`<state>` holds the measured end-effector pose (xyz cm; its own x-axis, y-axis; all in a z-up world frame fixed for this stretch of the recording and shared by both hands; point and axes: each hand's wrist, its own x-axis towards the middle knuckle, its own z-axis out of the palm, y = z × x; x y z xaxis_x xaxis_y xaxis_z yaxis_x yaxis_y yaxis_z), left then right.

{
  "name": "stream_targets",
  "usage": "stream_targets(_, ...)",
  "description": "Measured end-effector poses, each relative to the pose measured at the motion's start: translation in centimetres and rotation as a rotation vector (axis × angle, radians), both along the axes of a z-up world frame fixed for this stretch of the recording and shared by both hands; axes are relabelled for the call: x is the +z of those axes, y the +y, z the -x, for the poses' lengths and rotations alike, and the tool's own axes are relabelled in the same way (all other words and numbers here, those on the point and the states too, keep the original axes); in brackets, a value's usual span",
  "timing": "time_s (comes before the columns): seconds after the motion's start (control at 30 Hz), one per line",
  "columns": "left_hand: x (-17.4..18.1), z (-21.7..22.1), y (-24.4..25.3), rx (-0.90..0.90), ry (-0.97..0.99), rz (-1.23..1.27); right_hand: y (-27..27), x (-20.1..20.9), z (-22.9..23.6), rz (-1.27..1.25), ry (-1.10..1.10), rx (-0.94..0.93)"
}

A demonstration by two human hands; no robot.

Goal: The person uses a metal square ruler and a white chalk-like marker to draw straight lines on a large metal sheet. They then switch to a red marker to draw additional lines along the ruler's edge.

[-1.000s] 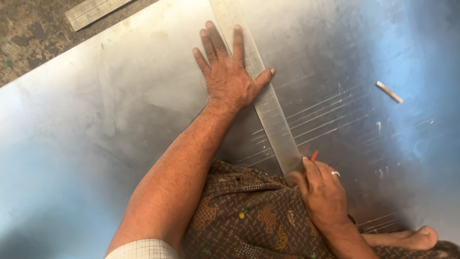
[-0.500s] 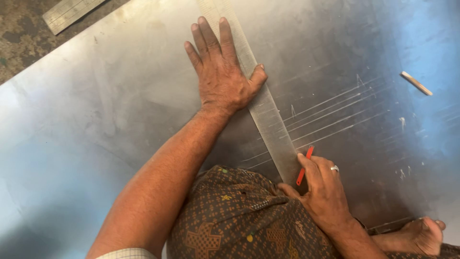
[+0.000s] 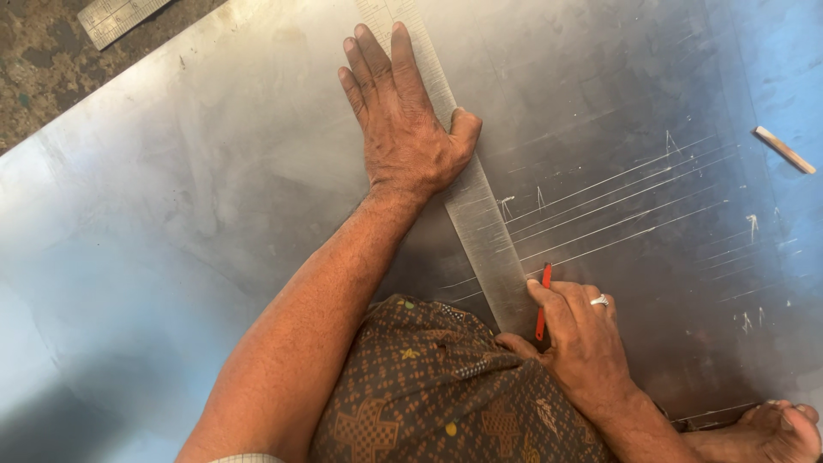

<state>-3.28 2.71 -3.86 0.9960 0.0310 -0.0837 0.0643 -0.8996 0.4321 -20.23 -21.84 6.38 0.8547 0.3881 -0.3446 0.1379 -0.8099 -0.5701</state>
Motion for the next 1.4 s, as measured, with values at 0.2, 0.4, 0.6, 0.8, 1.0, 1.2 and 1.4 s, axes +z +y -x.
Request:
stream_targets(0.2, 0.8, 0.1, 1.1, 0.013, 0.094, 0.000, 0.3, 0.6, -0.2, -0.006, 0.017, -0.021)
stream_targets(0.4, -0.2, 0.4, 1.3, 0.001, 0.006, -0.077, 0.0, 0.5, 0.3, 0.006, 0.030, -0.045)
stream_targets(0.6, 1.1, -0.4, 1.1, -0.003, 0.170, -0.064, 0.3, 0.5, -0.4, 0.006, 0.038, -0.049)
stream_targets(0.8, 2.5, -0.8, 0.8, 0.009, 0.279, -0.066, 0.0, 0.2, 0.4, -0.015, 0.041, -0.067)
stream_targets(1.0, 3.2, -1.1, 0.8, 0.004, 0.190, -0.071, -0.5, -2.3, 1.2, 0.037, 0.017, -0.087)
stream_targets(1.2, 2.9, -1.2, 0.7, 0.026, 0.258, -0.051, -1.6, -4.4, 3.2, 0.024, -0.013, -0.107)
stream_targets(1.4, 3.1, -1.3, 0.8, 0.031, 0.263, -0.038, -1.9, -5.5, 3.8, 0.064, 0.000, -0.104)
